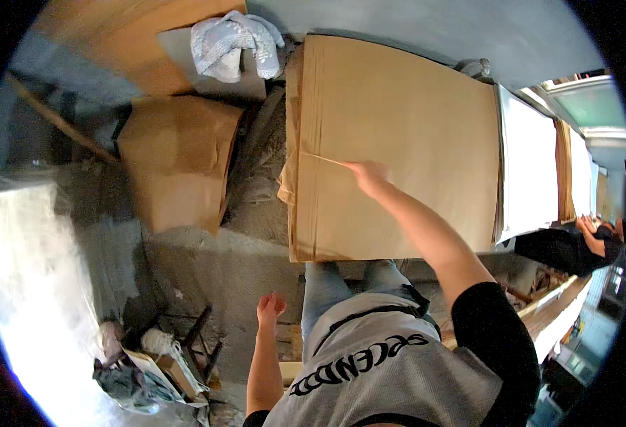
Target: The person repeatedly picks up large white paper sheets from a stack, separates them, and places them onto a wooden workbench. The person uses a thin wooden stick to assist in separating the sheets. The task is performed in a repetitive loop throughout the clip.
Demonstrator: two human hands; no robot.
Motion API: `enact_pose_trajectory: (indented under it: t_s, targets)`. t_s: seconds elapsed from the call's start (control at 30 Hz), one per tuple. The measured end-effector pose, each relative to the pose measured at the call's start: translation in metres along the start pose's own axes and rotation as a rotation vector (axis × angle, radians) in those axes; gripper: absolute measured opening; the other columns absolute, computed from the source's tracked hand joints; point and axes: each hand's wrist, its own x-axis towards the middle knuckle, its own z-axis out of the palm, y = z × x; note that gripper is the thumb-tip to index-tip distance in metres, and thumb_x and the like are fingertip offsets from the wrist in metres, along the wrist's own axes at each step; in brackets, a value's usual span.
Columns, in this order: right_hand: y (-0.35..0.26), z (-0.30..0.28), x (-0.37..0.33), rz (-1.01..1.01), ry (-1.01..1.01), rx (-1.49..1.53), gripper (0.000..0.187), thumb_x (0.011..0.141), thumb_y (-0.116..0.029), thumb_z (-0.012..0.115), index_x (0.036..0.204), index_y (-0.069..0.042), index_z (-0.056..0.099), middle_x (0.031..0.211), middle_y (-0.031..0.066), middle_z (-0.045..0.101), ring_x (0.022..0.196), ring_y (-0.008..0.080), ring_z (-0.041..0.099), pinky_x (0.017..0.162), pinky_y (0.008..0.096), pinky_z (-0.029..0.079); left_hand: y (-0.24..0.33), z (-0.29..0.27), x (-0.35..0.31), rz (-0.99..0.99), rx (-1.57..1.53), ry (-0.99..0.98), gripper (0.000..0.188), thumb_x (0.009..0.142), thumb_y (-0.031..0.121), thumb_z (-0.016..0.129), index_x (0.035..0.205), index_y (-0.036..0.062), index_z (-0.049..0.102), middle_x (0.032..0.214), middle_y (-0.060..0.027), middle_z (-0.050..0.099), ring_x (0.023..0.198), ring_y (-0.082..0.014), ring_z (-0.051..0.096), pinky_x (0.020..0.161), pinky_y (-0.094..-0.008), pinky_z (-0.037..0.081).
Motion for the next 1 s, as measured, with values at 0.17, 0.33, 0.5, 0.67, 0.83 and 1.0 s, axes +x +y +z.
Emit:
enact_pose_trajectory:
  t_s: [0.17,0.33,0.5,0.67,0.83,1.0]
  targets:
    - [0.003,-0.048,-0.016,0.129,-0.145,-0.353,0.036,0.079,-0.005,0.043,0.106,-0.022,0.059,0.063,0.0080,0.057,0.057,0.0231,0.056,0.054,0.0359,0.045,-0.050,-0.105,0.031,-0.136,0.042,-0.004,0.013,0.083,0.016,0.054,0.089,0.0042,0.054,0.073,-0.0071,0.060,0.059,-0.0147,0.057,0.053,-0.0274,0.048]
    - [-0.079,-0.031,0.028,0.188,-0.140,-0.251,0.030,0.081,-0.014,0.046,0.107,-0.024,0.058,0.068,0.0105,0.057,0.062,0.0233,0.056,0.056,0.0373,0.045,-0.008,-0.068,0.018,-0.168,0.139,0.079,0.014,0.082,0.019,0.055,0.086,0.0056,0.054,0.071,-0.0063,0.059,0.059,-0.0150,0.057,0.052,-0.0272,0.048]
    - [0.011,0.017,0.012,0.308,0.036,0.089,0.026,0.086,-0.022,0.043,0.106,-0.023,0.058,0.071,0.0089,0.059,0.066,0.0203,0.057,0.056,0.0342,0.046,0.014,-0.055,0.017,-0.064,0.101,-0.125,0.014,0.083,0.020,0.054,0.087,0.0062,0.053,0.072,-0.0052,0.059,0.060,-0.0143,0.057,0.054,-0.0264,0.049]
    - [0.007,-0.032,-0.003,0.438,-0.055,-0.024,0.031,0.082,-0.012,0.042,0.107,-0.024,0.058,0.070,0.0092,0.059,0.060,0.0213,0.058,0.053,0.0341,0.046,0.010,-0.048,0.008,-0.058,0.206,-0.025,0.013,0.084,0.018,0.052,0.086,0.0055,0.053,0.071,-0.0035,0.057,0.060,-0.0120,0.055,0.055,-0.0258,0.048]
    - [-0.058,-0.019,0.013,0.190,-0.026,-0.256,0.037,0.079,-0.006,0.040,0.106,-0.024,0.058,0.071,0.0092,0.060,0.062,0.0224,0.058,0.052,0.0353,0.046,0.031,0.001,0.016,0.107,0.417,-0.194,0.010,0.085,0.013,0.049,0.088,0.0039,0.052,0.070,-0.0037,0.054,0.059,-0.0106,0.050,0.052,-0.0239,0.043]
    - [0.065,0.037,-0.024,0.373,0.148,0.344,0.036,0.078,-0.011,0.044,0.109,-0.025,0.057,0.083,0.0108,0.061,0.070,0.0233,0.060,0.058,0.0375,0.046,0.029,-0.001,0.020,0.230,0.410,-0.288,0.007,0.086,0.010,0.048,0.087,0.0035,0.051,0.070,-0.0030,0.051,0.059,-0.0100,0.047,0.051,-0.0224,0.038]
